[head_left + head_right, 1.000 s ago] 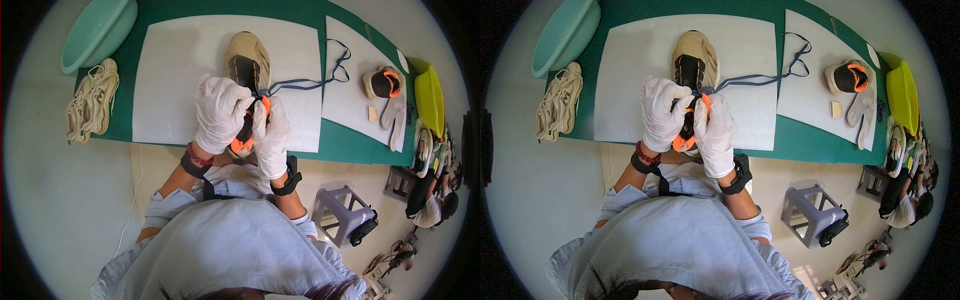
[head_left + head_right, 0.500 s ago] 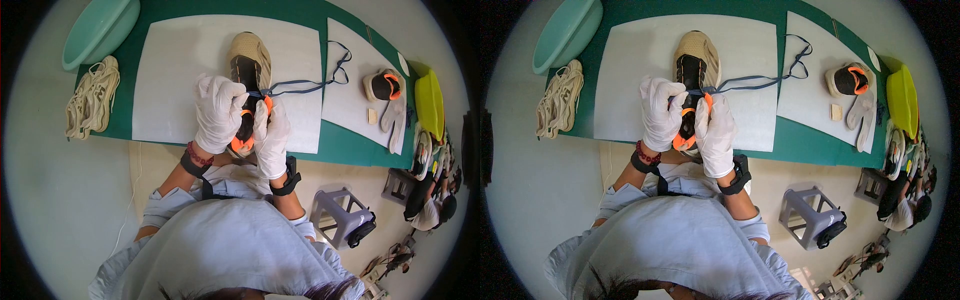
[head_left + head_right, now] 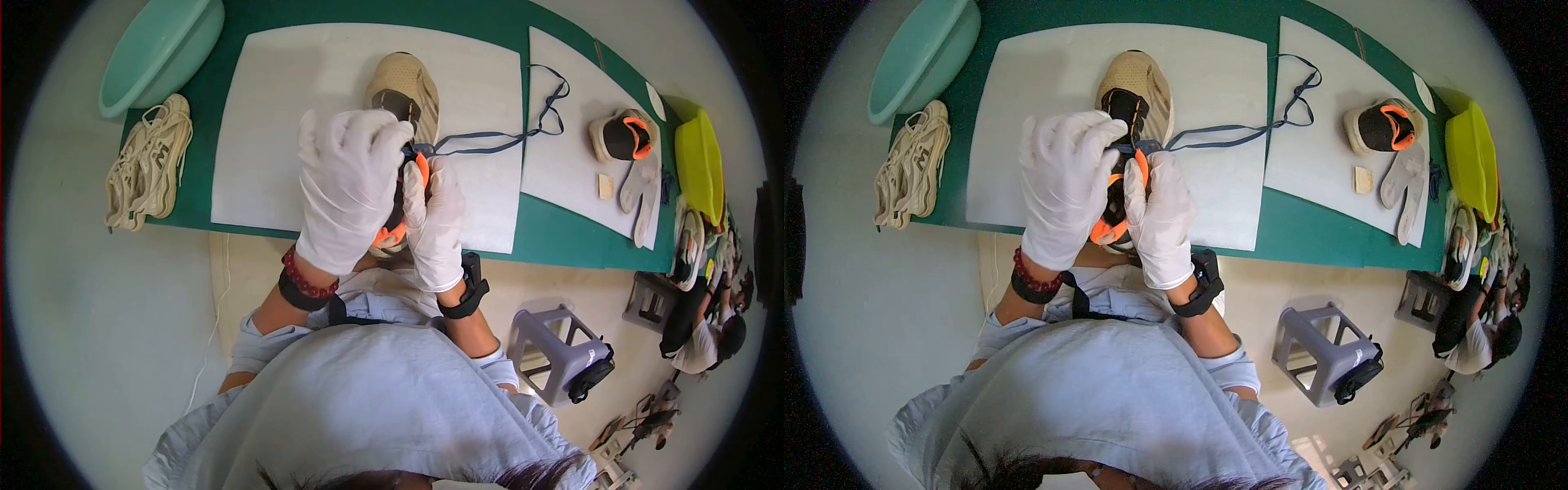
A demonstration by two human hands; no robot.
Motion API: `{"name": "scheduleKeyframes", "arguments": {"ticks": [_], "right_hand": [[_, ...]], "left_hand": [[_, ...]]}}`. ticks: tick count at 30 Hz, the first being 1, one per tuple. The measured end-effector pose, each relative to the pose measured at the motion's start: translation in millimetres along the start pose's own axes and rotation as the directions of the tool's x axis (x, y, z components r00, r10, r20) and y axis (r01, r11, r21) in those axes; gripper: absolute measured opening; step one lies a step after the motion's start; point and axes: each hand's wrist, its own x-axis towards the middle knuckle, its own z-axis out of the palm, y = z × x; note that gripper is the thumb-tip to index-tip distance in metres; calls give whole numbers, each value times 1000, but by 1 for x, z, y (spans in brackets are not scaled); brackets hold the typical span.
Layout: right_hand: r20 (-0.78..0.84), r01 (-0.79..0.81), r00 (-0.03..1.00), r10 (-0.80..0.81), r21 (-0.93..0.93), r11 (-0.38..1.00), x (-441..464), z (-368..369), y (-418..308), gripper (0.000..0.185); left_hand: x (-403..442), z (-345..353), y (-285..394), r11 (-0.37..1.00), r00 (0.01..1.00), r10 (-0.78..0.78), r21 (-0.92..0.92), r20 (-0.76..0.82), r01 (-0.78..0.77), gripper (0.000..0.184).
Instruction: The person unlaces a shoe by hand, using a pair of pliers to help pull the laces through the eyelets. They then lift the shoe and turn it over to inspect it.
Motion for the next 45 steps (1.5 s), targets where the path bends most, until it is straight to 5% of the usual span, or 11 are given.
{"name": "scheduleKeyframes", "arguments": {"ticks": [5,17,45], "right_hand": [[24,-15,1000,15,-12,1000,2,-2,-7,16],[17,6,1000,-5,-60,998,2,-1,-3,11],[6,-44,999,45,-76,996,0,-1,-6,16]], "left_hand": [[-4,13,-1,996,996,15,84,83,-22,30],[-15,41,-13,973,996,-69,-222,-53,56,21],[-16,36,-15,991,998,22,-132,-57,-29,19]]}}
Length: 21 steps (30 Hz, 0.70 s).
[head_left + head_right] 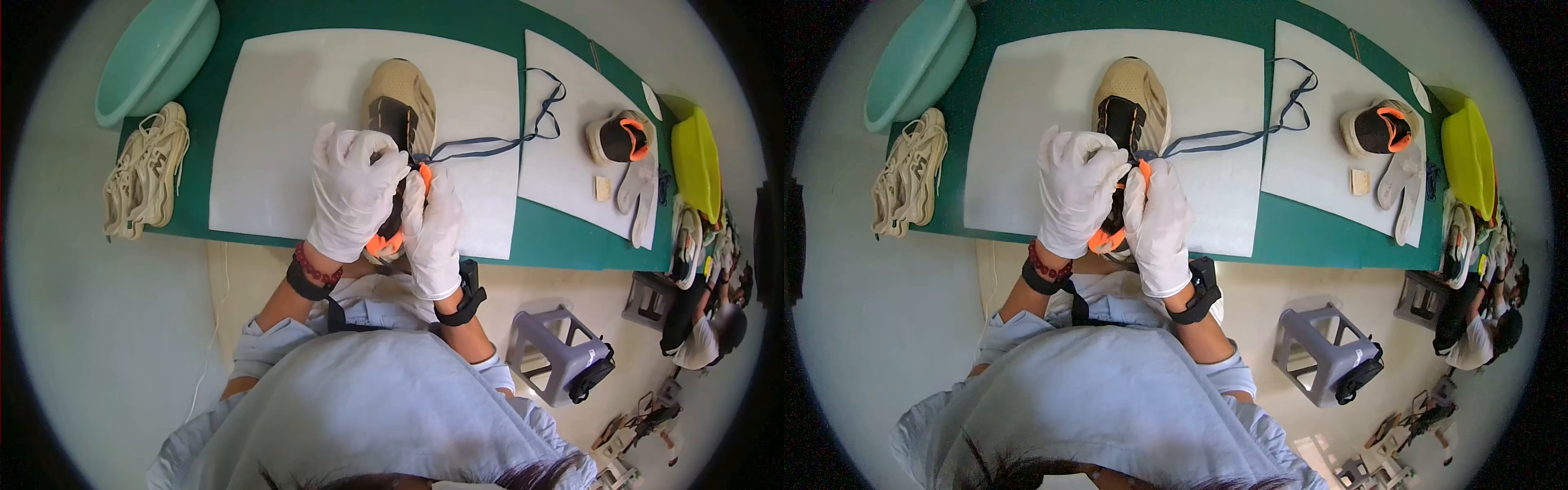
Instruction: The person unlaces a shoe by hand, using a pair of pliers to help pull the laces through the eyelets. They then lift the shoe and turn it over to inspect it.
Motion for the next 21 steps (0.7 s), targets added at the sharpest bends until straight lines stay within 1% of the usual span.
{"name": "scheduleKeyframes", "arguments": {"ticks": [2,5,8,11,14,17,20,21], "right_hand": [[3,1,1000,-1,-1,1000,0,0,0,16],[-12,11,1000,-11,-1,1000,0,0,-1,17],[-4,-6,1000,6,26,1000,0,1,-1,16],[-8,14,1000,-14,21,1000,1,0,-1,15],[-11,19,1000,-19,-7,1000,1,1,1,13],[7,-6,1000,5,46,999,0,0,0,12],[12,-10,1000,10,33,999,0,1,3,12],[11,-12,1000,12,31,999,0,1,3,12]], "left_hand": [[-1,0,-1,1000,1000,-20,-16,-5,20,18],[-1,-4,1,999,1000,-27,-45,-4,27,23],[0,-1,1,998,998,-40,-51,-38,38,20],[-2,0,-1,995,998,-60,-85,-37,57,21],[-4,1,-3,981,993,-110,-167,-32,103,21],[-4,0,-2,976,989,-129,-184,-74,114,22],[-9,1,0,944,962,-234,-272,-143,189,26],[-9,0,-1,951,964,-219,-255,-148,177,26]]}}
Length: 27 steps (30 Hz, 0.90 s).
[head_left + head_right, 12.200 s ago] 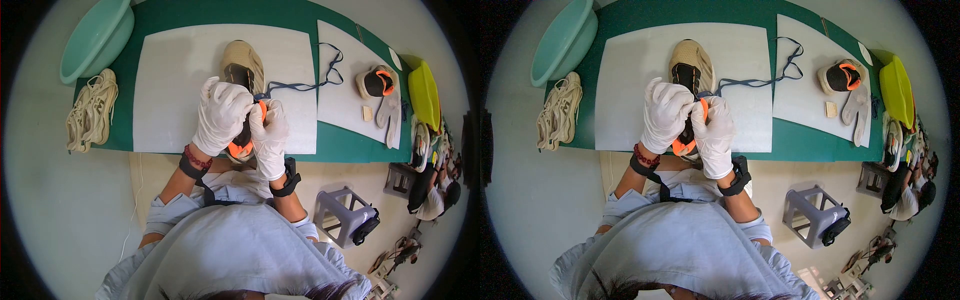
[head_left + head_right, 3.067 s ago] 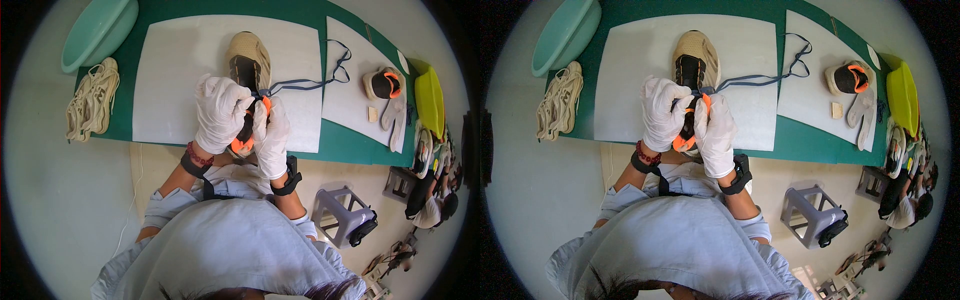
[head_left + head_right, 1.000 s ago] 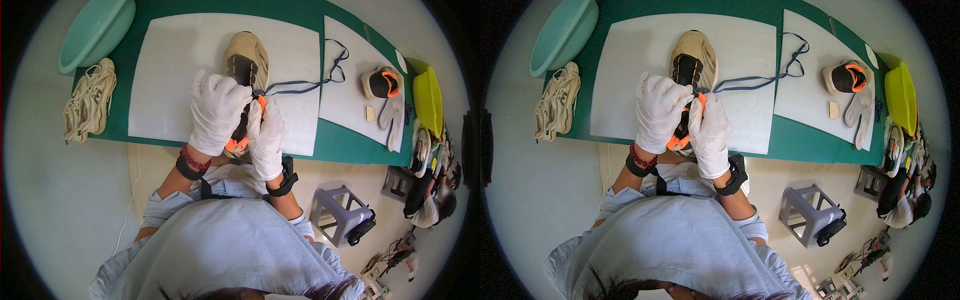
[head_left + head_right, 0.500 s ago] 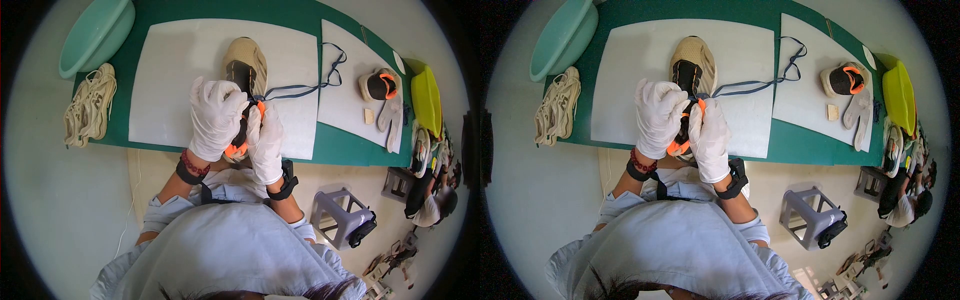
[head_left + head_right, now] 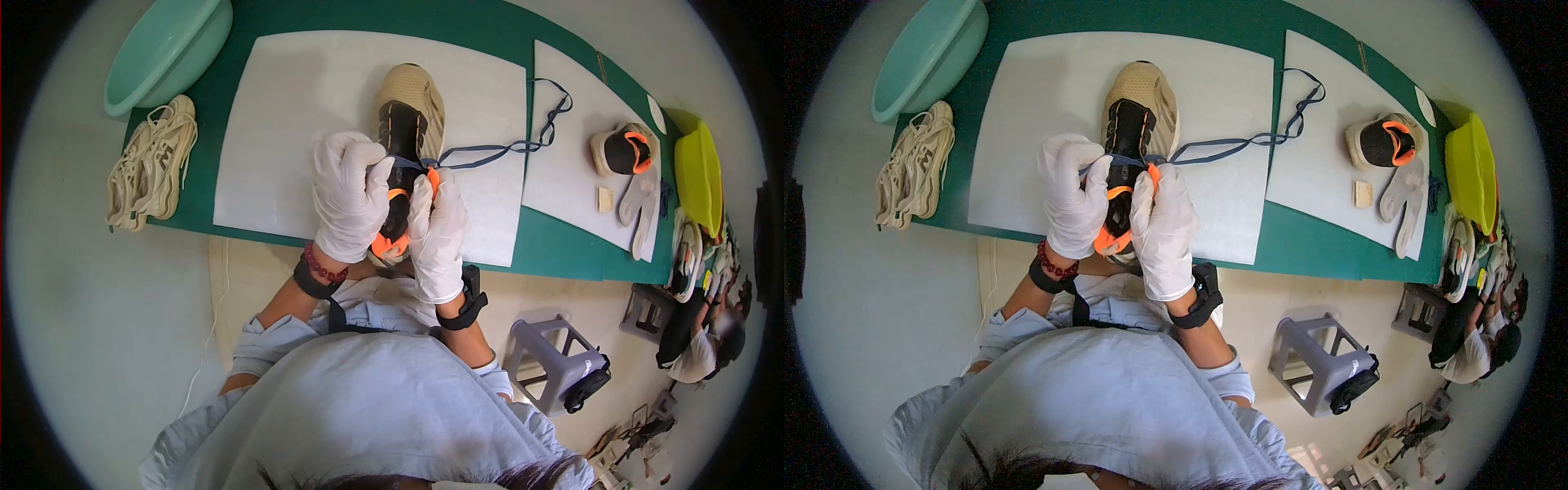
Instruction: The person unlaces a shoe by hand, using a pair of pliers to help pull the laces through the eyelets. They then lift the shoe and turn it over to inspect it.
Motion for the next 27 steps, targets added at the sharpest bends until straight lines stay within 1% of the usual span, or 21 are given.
{"name": "scheduleKeyframes", "arguments": {"ticks": [2,5,8,11,14,17,18,21,23,27], "right_hand": [[-2,-5,1000,5,-4,1000,0,0,0,12],[-5,-1,1000,1,-7,1000,0,0,0,13],[-11,7,1000,-7,-10,1000,1,-1,-3,13],[-5,-11,1000,11,-21,1000,1,-2,-4,13],[-12,-23,1000,23,-32,999,1,0,-6,13],[-21,16,1000,-17,-42,999,1,1,-2,14],[-13,15,1000,-15,-42,999,0,1,-1,14],[-3,16,1000,-16,-51,999,0,0,0,13],[-14,15,1000,-16,-71,997,-1,-1,-2,13],[-14,10,1000,-10,-24,1000,0,1,-2,12]], "left_hand": [[0,-2,0,999,1000,31,31,0,-31,26],[1,-3,0,999,999,38,22,12,-38,27],[4,-1,-3,998,999,45,54,0,-45,20],[10,-7,2,975,989,-31,223,147,-3,24],[23,-24,19,980,985,5,196,175,-40,33],[31,-32,33,941,946,173,239,273,-241,40],[30,-27,36,909,934,199,299,297,-289,39],[28,-17,27,873,925,201,370,323,-318,37],[27,-15,21,896,926,195,325,322,-302,33],[21,-5,12,926,939,180,271,292,-262,23]]}}
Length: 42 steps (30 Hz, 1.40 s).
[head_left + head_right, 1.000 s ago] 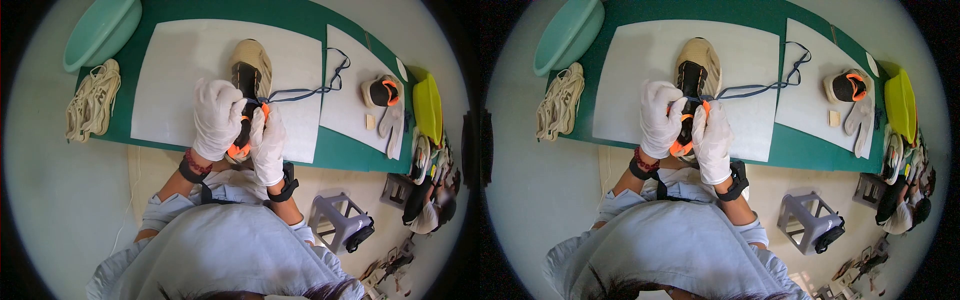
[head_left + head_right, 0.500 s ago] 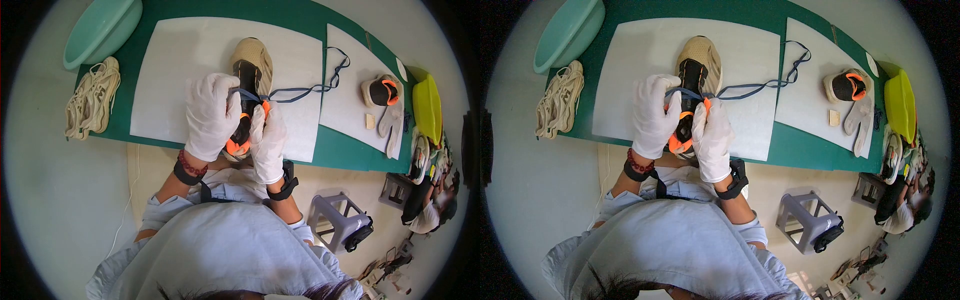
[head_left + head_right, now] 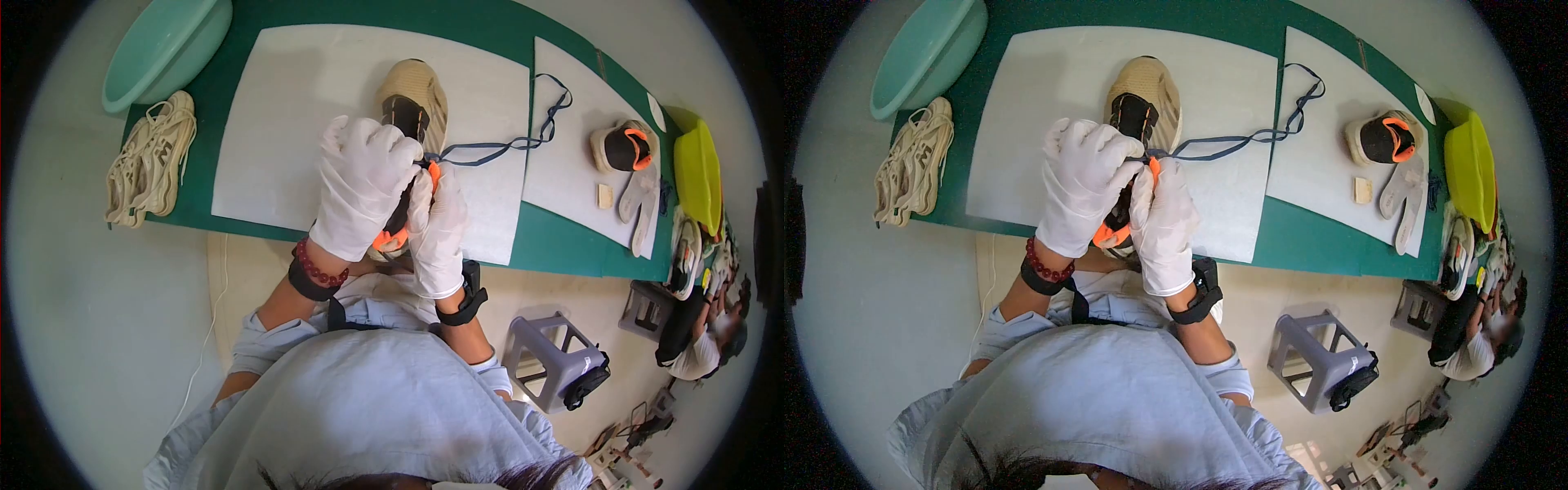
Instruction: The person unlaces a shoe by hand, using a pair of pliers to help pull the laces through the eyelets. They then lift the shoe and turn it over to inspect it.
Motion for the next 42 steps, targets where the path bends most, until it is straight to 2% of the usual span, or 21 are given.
{"name": "scheduleKeyframes", "arguments": {"ticks": [6,9,15,21,27,30,42], "right_hand": [[-7,16,1000,-16,-4,1000,-1,0,2,11],[-11,22,1000,-22,-1,1000,0,0,1,12],[-16,20,1000,-19,19,1000,-1,0,1,13],[-7,3,1000,-3,39,999,0,-1,-2,14],[9,-12,1000,11,15,1000,-1,-2,1,14],[14,-11,1000,11,42,999,0,-2,0,14],[-2,-1,1000,1,30,1000,0,-2,-1,11]], "left_hand": [[-3,10,0,999,998,26,33,-56,-24,16],[-4,8,-2,1000,1000,13,-17,-26,-14,16],[-5,10,-7,989,994,75,-121,-78,-84,23],[-9,8,-9,989,987,116,-80,-110,-125,23],[-10,11,-11,990,992,84,-107,-94,-94,22],[-9,9,-9,992,999,26,-126,-25,-29,19],[-5,9,-12,935,999,35,-353,21,-25,19]]}}
